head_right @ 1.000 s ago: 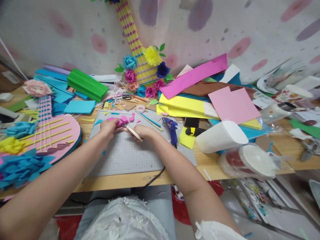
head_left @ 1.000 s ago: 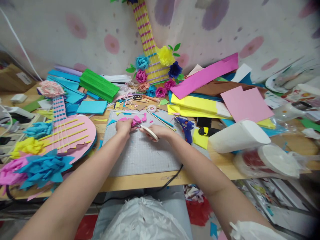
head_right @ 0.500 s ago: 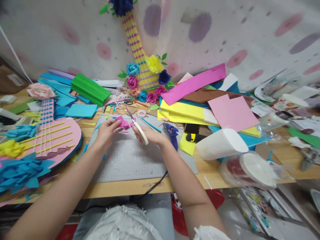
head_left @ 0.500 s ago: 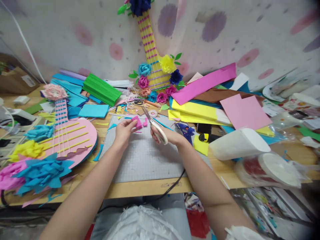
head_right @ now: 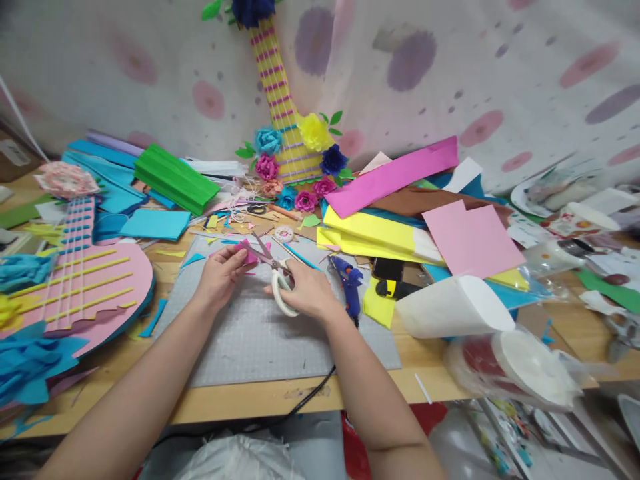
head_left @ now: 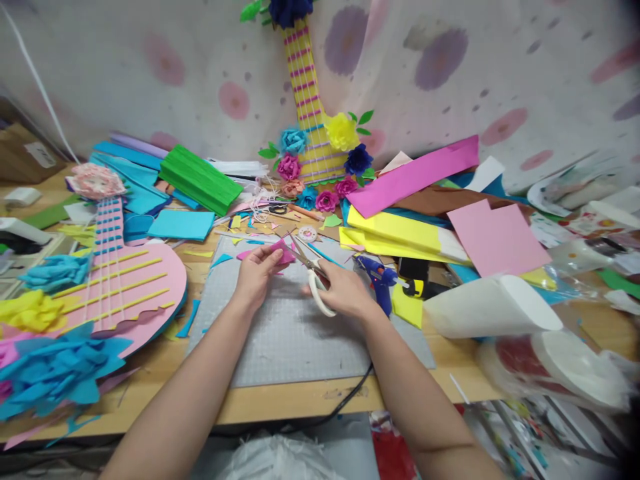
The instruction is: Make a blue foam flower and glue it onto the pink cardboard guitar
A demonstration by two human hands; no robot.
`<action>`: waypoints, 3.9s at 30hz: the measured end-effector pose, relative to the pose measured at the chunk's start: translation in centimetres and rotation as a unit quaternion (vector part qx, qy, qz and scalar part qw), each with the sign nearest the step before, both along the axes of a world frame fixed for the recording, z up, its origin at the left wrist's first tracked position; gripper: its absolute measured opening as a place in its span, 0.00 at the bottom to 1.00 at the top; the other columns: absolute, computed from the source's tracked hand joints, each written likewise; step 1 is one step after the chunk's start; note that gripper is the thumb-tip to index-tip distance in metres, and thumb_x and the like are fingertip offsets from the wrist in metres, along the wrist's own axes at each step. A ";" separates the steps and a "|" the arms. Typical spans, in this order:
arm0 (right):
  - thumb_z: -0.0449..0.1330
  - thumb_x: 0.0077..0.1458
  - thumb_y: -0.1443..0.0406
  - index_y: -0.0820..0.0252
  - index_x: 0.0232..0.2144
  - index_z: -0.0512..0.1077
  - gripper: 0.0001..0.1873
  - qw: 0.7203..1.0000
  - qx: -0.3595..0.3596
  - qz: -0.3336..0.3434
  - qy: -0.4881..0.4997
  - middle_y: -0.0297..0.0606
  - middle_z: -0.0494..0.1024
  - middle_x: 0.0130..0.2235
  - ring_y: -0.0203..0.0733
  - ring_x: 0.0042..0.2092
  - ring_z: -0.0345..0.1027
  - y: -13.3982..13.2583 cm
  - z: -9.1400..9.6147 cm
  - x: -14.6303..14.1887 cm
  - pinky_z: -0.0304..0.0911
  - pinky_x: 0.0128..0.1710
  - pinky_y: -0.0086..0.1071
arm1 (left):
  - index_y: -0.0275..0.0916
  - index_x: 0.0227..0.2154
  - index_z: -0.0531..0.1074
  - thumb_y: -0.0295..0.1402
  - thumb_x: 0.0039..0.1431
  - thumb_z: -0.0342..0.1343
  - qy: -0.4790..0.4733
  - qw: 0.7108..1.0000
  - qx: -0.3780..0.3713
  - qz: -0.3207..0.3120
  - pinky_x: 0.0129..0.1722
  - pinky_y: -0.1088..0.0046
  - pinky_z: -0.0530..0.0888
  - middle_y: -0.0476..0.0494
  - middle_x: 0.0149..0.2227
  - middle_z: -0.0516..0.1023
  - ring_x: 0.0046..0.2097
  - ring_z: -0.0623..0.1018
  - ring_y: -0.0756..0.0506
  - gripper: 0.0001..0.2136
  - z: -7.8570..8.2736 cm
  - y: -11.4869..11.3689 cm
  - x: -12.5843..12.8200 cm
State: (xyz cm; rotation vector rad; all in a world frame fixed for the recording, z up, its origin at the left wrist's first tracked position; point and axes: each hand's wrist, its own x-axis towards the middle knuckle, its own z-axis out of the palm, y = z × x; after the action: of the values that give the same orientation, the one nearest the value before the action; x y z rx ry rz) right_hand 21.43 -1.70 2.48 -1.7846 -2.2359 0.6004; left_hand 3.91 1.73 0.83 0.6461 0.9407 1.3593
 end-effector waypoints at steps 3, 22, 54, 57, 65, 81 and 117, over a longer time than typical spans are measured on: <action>0.56 0.48 0.46 0.57 0.33 0.64 0.21 1.000 0.007 0.006 -0.001 0.34 0.72 0.32 0.38 0.32 0.63 -0.1 0.0 -0.3 0.46 0.28 0.28 | 0.35 0.25 0.70 0.32 0.36 0.67 0.029 0.999 0.011 0.003 0.34 0.72 0.75 0.50 0.24 0.74 0.27 0.75 0.51 0.13 -0.1 0.0 -0.1; 0.56 0.50 0.49 0.57 0.30 0.64 0.18 1.000 -0.014 0.009 -0.002 0.34 0.72 0.29 0.37 0.31 0.63 -0.3 0.1 -0.9 0.45 0.28 0.28 | 0.36 0.23 0.67 0.29 0.36 0.65 0.030 0.999 0.013 -0.001 0.34 0.74 0.74 0.50 0.24 0.73 0.28 0.74 0.52 0.11 0.0 0.1 0.2; 0.53 0.51 0.45 0.58 0.34 0.63 0.22 1.000 0.020 -0.010 0.000 0.36 0.74 0.31 0.40 0.33 0.67 -0.8 -1.2 -2.6 0.46 0.28 0.29 | 0.36 0.26 0.71 0.25 0.47 0.61 -0.157 0.987 -0.026 0.027 0.33 0.79 0.74 0.51 0.25 0.77 0.28 0.76 0.54 0.04 -0.7 -0.1 0.8; 0.52 0.51 0.45 0.57 0.35 0.63 0.22 1.000 0.024 -0.018 -0.004 0.35 0.74 0.30 0.40 0.32 0.67 -0.7 -1.2 -2.6 0.45 0.28 0.29 | 0.35 0.24 0.71 0.23 0.48 0.60 -0.165 0.985 -0.037 0.033 0.34 0.78 0.75 0.51 0.23 0.76 0.27 0.76 0.54 0.04 -0.3 -0.3 1.0; 0.50 0.53 0.46 0.57 0.33 0.63 0.21 0.999 0.043 -0.020 -0.003 0.33 0.73 0.28 0.39 0.30 0.67 -0.7 -1.5 -2.6 0.43 0.26 0.28 | 0.35 0.26 0.72 0.22 0.51 0.57 -0.176 0.984 -0.037 0.018 0.35 0.79 0.75 0.50 0.25 0.78 0.28 0.77 0.54 0.03 -0.3 -0.4 1.2; 0.51 0.53 0.47 0.57 0.34 0.64 0.20 0.999 0.029 -0.017 -0.009 0.34 0.73 0.28 0.39 0.31 0.67 -0.7 -1.2 -2.5 0.44 0.27 0.28 | 0.35 0.26 0.72 0.23 0.49 0.59 -0.158 0.987 -0.034 0.026 0.35 0.79 0.75 0.51 0.26 0.77 0.28 0.77 0.54 0.02 -0.1 -0.4 1.1; 0.51 0.53 0.45 0.60 0.34 0.69 0.24 0.999 0.022 0.010 -0.035 0.37 0.75 0.28 0.38 0.29 0.66 -0.2 -1.1 -2.1 0.46 0.27 0.27 | 0.34 0.25 0.72 0.29 0.36 0.67 -0.067 0.998 -0.003 0.000 0.30 0.75 0.76 0.50 0.25 0.77 0.26 0.76 0.52 0.12 0.2 0.2 -0.7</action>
State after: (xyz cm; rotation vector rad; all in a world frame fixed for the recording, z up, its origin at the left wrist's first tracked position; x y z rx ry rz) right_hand 19.37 -1.94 1.37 -1.7918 -2.2959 0.4965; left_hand 3.20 1.92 1.07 0.5425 0.8371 1.3823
